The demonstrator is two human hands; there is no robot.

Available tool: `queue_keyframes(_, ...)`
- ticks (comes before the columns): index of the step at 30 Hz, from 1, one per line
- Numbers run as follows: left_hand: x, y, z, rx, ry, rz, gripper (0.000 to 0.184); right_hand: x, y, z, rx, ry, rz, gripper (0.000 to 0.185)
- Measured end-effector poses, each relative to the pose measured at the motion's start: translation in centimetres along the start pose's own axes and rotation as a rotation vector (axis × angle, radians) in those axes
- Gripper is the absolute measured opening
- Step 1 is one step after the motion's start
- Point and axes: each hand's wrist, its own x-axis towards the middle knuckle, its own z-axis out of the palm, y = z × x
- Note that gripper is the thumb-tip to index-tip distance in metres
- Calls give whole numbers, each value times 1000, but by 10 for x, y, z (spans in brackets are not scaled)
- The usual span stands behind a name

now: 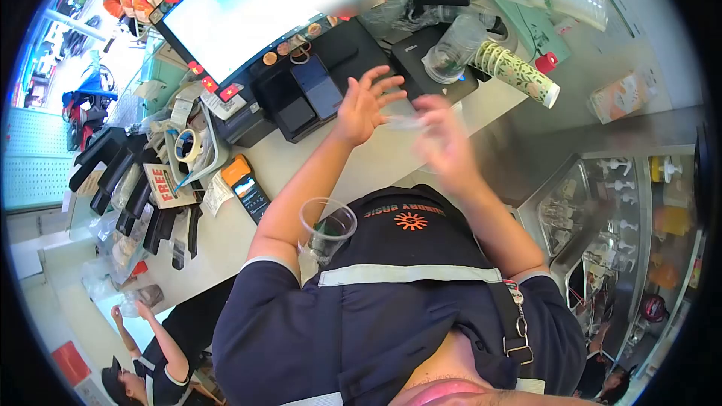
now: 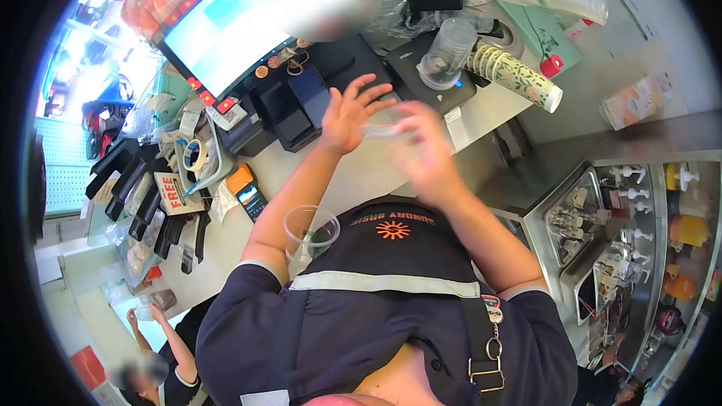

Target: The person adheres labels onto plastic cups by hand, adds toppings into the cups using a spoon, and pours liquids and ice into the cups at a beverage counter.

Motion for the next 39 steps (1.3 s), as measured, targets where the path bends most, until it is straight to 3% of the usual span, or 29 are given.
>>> queue_keyframes(2, 0, -10, -14, -111, 27, -157, 84, -10, -37, 41, 172, -508, -76, 68)
queue_keyframes(3, 0, -11, -19, -111, 32, -156, 84, -16, -29, 58, 110, -672, -160, 90)
queue_keyframes(4, 0, -10, -22, -143, 41, -221, 81, -15, -34, 67, 84, -837, -98, 96)
queue_keyframes(8, -3, 15, -44, -63, 37, -451, 75, -11, -32, 66, 51, -929, 116, 94)
queue_keyframes(10, -33, 39, -50, 35, -38, -506, 76, 1, -27, 38, 22, -472, -129, 92)
queue_keyframes(13, -70, 73, -26, 134, -325, -658, 79, 32, -30, -15, -73, -224, -186, 87)
queue_keyframes(14, -76, 74, -3, 143, -349, -675, 79, 39, -35, -27, -105, -164, -75, 82)
queue_keyframes(16, -80, 60, 45, 416, -70, -567, 85, 41, -39, -38, -137, -75, 35, 76)
queue_keyframes(17, -78, 46, 52, 423, -91, -573, 85, 41, -40, -38, -240, 117, -149, 70)
queue_keyframes(18, -76, 28, 53, 246, 14, -454, 88, 41, -41, -38, -344, 305, -333, 64)
queue_keyframes(19, -72, 11, 54, 68, 120, -330, 92, 37, -40, -38, -351, 318, -337, 64)
queue_keyframes(21, -63, -8, 61, 56, 152, -271, 91, 20, -35, -35, 430, 133, 145, 57)
queue_keyframes(22, -59, -13, 65, -32, 110, -243, 87, 14, -34, -33, 438, 38, 262, 55)
queue_keyframes(30, -55, -29, 77, -152, -18, -227, 91, -2, -20, -27, 525, 156, 316, 45)
queue_keyframes(39, -56, -39, 84, 15, -51, -146, 91, -1, -12, -23, 582, 174, 372, 44)
